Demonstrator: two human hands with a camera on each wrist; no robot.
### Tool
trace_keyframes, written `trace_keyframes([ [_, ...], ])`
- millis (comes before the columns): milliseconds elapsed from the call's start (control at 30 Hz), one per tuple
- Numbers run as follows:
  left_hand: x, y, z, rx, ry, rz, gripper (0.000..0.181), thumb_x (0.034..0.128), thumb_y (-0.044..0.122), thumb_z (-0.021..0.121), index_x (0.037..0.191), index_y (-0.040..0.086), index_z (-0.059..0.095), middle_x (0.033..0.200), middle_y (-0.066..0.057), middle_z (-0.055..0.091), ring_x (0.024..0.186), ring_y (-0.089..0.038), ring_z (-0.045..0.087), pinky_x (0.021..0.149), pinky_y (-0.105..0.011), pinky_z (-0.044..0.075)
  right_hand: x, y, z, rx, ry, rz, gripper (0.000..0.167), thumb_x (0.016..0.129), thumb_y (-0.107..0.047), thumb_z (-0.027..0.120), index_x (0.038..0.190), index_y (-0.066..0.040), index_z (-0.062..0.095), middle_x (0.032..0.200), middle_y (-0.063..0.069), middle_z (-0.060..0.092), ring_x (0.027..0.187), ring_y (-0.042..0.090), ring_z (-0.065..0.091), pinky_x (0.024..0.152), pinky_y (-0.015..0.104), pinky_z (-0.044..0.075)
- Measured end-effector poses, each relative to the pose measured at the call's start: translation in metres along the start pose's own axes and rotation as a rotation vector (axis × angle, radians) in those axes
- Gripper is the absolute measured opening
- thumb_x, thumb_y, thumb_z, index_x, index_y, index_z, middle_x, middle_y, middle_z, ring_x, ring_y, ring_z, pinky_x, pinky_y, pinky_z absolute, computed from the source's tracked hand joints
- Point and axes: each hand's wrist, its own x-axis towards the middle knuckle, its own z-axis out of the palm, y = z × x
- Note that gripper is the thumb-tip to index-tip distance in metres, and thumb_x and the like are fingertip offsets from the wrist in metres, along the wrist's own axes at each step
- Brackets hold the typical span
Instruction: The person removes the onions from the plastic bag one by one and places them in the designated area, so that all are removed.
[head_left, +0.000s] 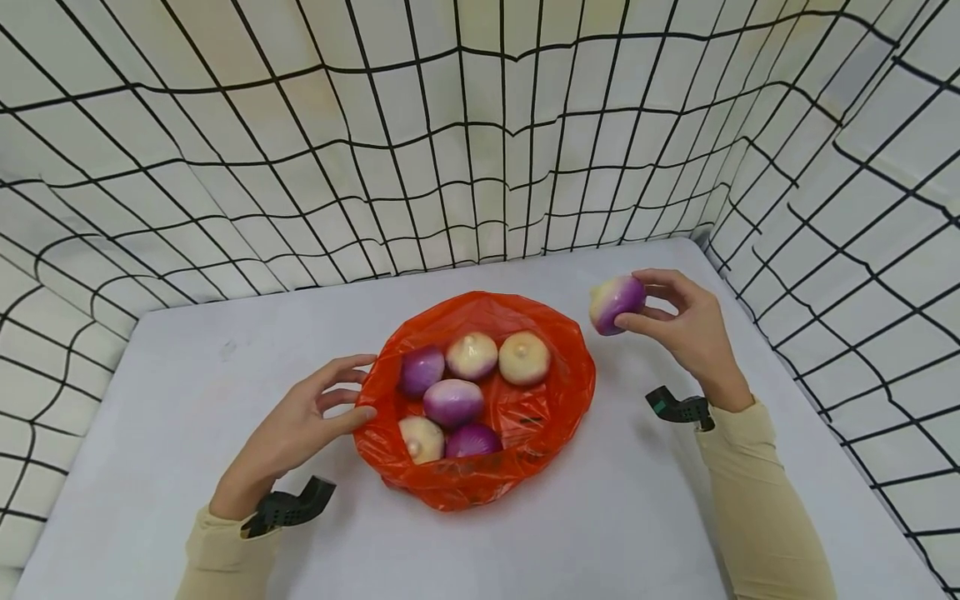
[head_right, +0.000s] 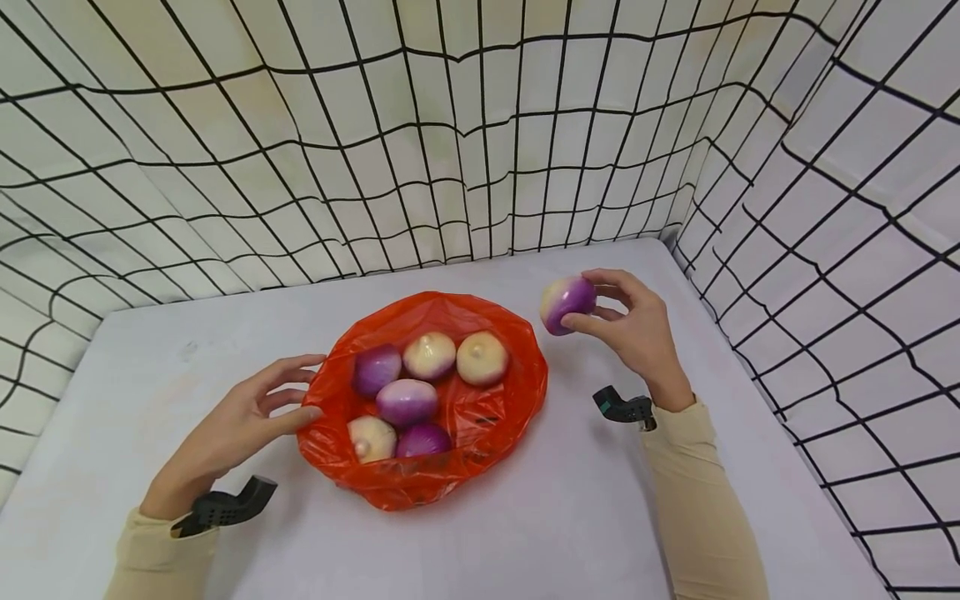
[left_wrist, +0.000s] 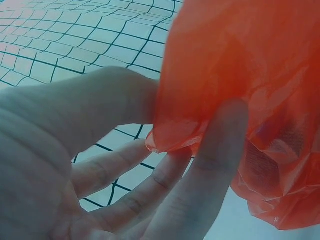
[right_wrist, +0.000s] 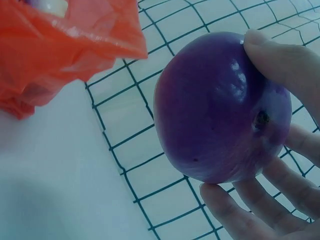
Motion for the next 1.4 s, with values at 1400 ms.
trace_keyframes([
  [1400,0.002,-0.001,0.0,-0.001,-0.017,-0.017,0.067,0.0969,0.032,0.073,0.155,0.024,0.042,0.15,-0.018,0.052,0.13,-0.041,0.061,0.087,-0.039,0.066,0.013,0.063,-0.018,-0.333,0.043,0.174,0.068,0.085,-0.044,0.085,0.141,-0.013,0.061,0.143,0.015,0.062,0.128,0.035,0.062,0.096,0.02,0.059],
])
